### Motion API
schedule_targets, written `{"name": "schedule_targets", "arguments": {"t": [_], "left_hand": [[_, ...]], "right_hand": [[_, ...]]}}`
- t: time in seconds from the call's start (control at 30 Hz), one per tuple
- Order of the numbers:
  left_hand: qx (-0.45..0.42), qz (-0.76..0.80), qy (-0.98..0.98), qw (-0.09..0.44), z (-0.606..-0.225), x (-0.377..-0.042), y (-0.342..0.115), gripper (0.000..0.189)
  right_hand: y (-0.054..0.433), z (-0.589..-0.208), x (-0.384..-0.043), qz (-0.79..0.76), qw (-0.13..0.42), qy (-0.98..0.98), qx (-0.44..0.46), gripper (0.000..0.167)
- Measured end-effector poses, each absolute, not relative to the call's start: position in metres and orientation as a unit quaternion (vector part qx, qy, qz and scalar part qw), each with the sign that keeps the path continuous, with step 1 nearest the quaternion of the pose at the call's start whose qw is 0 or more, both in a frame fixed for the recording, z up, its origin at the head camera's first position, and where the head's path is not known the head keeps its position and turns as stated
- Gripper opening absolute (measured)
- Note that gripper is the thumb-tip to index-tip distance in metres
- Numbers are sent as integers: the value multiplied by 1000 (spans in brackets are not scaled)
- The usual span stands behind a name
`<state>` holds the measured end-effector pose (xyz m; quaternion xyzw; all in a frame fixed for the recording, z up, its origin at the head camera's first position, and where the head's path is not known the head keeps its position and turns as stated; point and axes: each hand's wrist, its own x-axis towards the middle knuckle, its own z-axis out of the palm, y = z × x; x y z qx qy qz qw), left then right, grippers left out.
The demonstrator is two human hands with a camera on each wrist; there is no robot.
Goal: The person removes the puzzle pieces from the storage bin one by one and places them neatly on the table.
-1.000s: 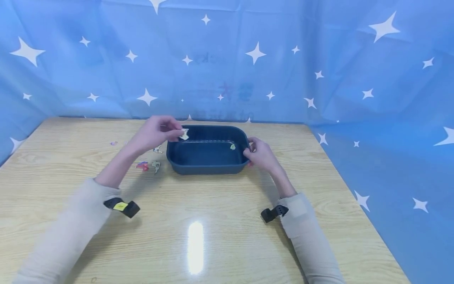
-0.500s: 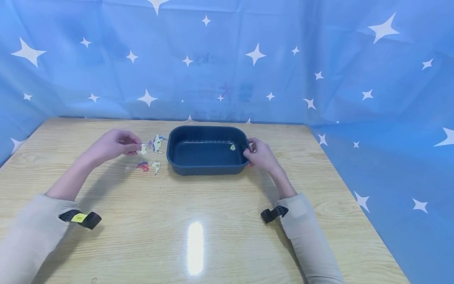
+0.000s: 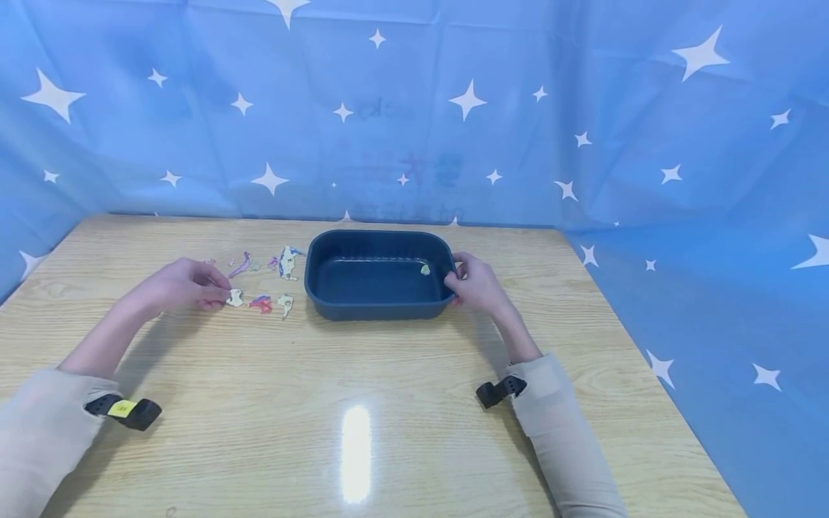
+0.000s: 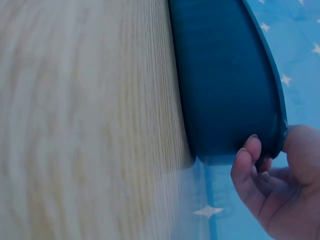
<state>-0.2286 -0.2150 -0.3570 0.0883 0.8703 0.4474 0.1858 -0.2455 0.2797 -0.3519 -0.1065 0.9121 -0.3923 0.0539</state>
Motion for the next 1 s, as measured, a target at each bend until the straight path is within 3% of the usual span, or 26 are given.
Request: {"name": "schedule_targets", "arguments": {"t": [0.67,1.0], "left_hand": [[102,453,868,179,-355,-224,-218,28],[124,478,866,81,-342,-226,-187,33]], "right_hand": [[279,-352,-246,-394,53,912,-104,51],[280,-354,-247,-390,52,914,-100,52]]}}
